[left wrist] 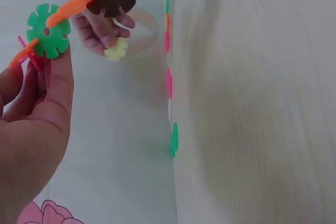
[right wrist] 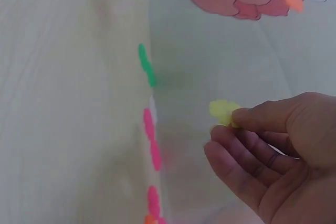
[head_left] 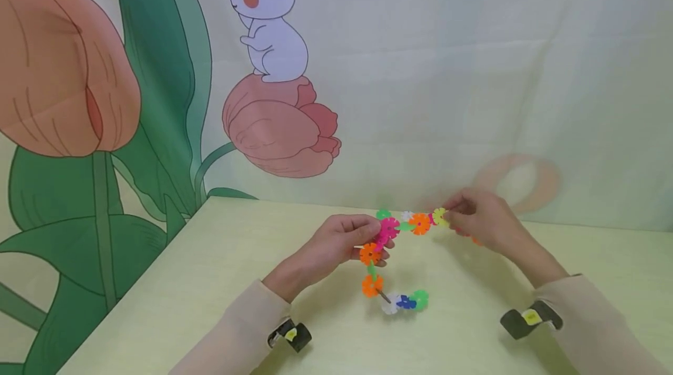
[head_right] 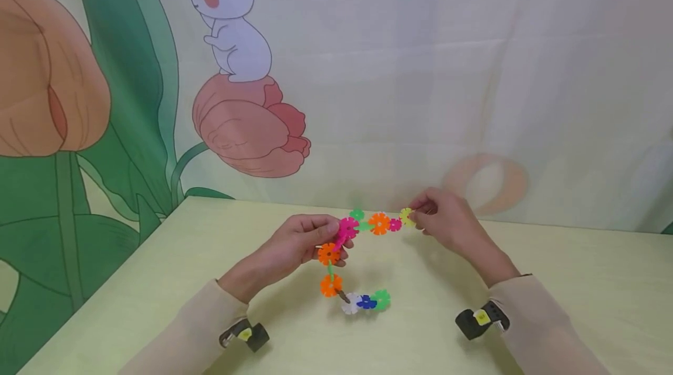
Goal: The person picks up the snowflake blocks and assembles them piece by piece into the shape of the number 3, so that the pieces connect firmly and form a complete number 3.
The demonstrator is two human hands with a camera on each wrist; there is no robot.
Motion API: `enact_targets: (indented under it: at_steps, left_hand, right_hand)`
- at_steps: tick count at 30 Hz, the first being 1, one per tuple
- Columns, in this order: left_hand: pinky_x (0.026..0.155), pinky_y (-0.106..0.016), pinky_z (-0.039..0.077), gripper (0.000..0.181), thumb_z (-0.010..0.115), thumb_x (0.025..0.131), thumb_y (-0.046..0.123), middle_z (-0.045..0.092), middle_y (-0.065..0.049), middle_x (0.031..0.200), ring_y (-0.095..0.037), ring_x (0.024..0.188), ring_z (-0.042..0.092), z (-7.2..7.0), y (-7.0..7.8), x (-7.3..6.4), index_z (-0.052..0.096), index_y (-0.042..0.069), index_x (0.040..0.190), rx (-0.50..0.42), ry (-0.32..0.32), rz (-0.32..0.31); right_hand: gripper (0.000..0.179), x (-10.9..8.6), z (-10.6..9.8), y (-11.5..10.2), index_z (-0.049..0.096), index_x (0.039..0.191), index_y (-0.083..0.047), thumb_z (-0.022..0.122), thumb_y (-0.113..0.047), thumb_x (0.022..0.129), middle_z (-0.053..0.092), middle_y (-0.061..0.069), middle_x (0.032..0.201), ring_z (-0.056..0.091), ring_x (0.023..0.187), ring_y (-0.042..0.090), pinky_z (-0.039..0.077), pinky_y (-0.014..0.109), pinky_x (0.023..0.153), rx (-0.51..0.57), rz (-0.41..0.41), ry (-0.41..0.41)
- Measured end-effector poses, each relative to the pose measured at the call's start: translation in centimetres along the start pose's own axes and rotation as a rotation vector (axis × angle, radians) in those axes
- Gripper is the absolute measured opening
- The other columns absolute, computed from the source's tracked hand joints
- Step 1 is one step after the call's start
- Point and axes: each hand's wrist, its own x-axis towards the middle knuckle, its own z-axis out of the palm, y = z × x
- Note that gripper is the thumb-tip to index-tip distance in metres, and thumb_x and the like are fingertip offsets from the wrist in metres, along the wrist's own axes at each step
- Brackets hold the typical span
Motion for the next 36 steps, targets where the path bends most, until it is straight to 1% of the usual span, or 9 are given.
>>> enact_targets:
  at_steps: [4, 6, 10, 14, 17, 21, 25, 28, 36]
  left_hand:
    - [0.099, -0.041, 0.058, 0.028, 0.055, 0.112, 0.016, 0.076, -0.014, 0.113, -0.024, 0.092, 0.075, 0.1, 0.2, 0.1, 0.069, -0.006, 0.124, 0.018, -0.016, -0.018]
    - [0.098, -0.041, 0.059, 0.028, 0.055, 0.112, 0.016, 0.075, -0.015, 0.114, -0.026, 0.095, 0.074, 0.1, 0.2, 0.1, 0.069, -0.006, 0.124, 0.016, -0.024, -0.031]
    - [0.097, -0.040, 0.059, 0.031, 0.054, 0.112, 0.017, 0.074, -0.018, 0.116, -0.033, 0.099, 0.073, 0.2, 0.4, 0.1, 0.068, -0.006, 0.127, 0.012, -0.037, -0.052]
    - [0.096, -0.039, 0.060, 0.031, 0.054, 0.113, 0.017, 0.074, -0.016, 0.114, -0.028, 0.097, 0.072, 0.3, 0.5, 0.1, 0.067, -0.007, 0.128, -0.012, -0.049, -0.053]
    - [0.094, -0.040, 0.060, 0.030, 0.053, 0.113, 0.015, 0.074, -0.016, 0.112, -0.022, 0.093, 0.072, 0.4, 0.5, 0.0, 0.066, -0.008, 0.128, -0.047, -0.055, -0.050]
    - [0.091, -0.040, 0.061, 0.030, 0.054, 0.112, 0.014, 0.075, -0.017, 0.114, -0.022, 0.092, 0.073, 0.5, 0.4, 0.0, 0.066, -0.008, 0.128, -0.068, -0.065, -0.051]
    - [0.090, -0.039, 0.062, 0.031, 0.055, 0.112, 0.016, 0.075, -0.016, 0.117, -0.024, 0.094, 0.074, 0.6, 0.4, 0.1, 0.067, -0.005, 0.132, -0.060, -0.070, -0.057]
    - [0.090, -0.040, 0.062, 0.032, 0.055, 0.112, 0.017, 0.076, -0.016, 0.117, -0.026, 0.095, 0.075, 0.7, 0.4, 0.1, 0.067, -0.004, 0.133, -0.057, -0.072, -0.062]
    - [0.090, -0.039, 0.061, 0.032, 0.057, 0.111, 0.017, 0.077, -0.015, 0.116, -0.023, 0.091, 0.074, 0.8, 0.4, 0.1, 0.069, -0.004, 0.131, -0.061, -0.048, -0.049]
  right_hand:
    - [0.018, -0.7, -0.3, -1.8, 0.071, 0.117, -0.003, 0.073, -0.012, 0.101, 0.076, 0.009, 0.103, 0.075, 0.088, 0.027, 0.061, 0.032, 0.072, 0.003, -0.055, 0.050]
    - [0.018, -1.1, -0.3, -2.7, 0.071, 0.117, -0.004, 0.073, -0.012, 0.101, 0.076, 0.008, 0.103, 0.076, 0.090, 0.026, 0.062, 0.031, 0.075, 0.017, -0.086, 0.068]
    - [0.017, -2.0, -0.3, -4.8, 0.071, 0.116, -0.007, 0.075, -0.014, 0.101, 0.077, 0.005, 0.101, 0.076, 0.089, 0.022, 0.061, 0.031, 0.075, 0.049, -0.157, 0.112]
    - [0.015, -2.9, 0.0, -6.6, 0.073, 0.113, -0.009, 0.078, -0.013, 0.099, 0.077, 0.002, 0.099, 0.077, 0.086, 0.019, 0.061, 0.027, 0.075, 0.070, -0.239, 0.159]
    - [0.014, -3.4, 0.3, -7.6, 0.074, 0.111, -0.008, 0.079, -0.009, 0.097, 0.077, 0.002, 0.097, 0.077, 0.083, 0.017, 0.061, 0.025, 0.076, 0.093, -0.297, 0.170]
    - [0.014, -3.8, 0.6, -8.3, 0.075, 0.107, -0.007, 0.080, -0.002, 0.095, 0.076, 0.001, 0.092, 0.077, 0.079, 0.016, 0.062, 0.025, 0.074, 0.118, -0.361, 0.169]
    - [0.016, -3.9, 0.9, -8.6, 0.075, 0.105, -0.005, 0.081, 0.003, 0.092, 0.076, 0.002, 0.092, 0.077, 0.078, 0.020, 0.062, 0.024, 0.074, 0.141, -0.417, 0.168]
    - [0.017, -4.0, 1.1, -8.8, 0.075, 0.105, -0.005, 0.081, 0.004, 0.091, 0.077, 0.002, 0.092, 0.076, 0.078, 0.022, 0.062, 0.024, 0.075, 0.129, -0.453, 0.171]
    - [0.017, -4.3, 1.7, -9.2, 0.076, 0.104, -0.007, 0.082, 0.003, 0.091, 0.076, -0.003, 0.091, 0.073, 0.077, 0.011, 0.062, 0.024, 0.074, 0.095, -0.478, 0.174]
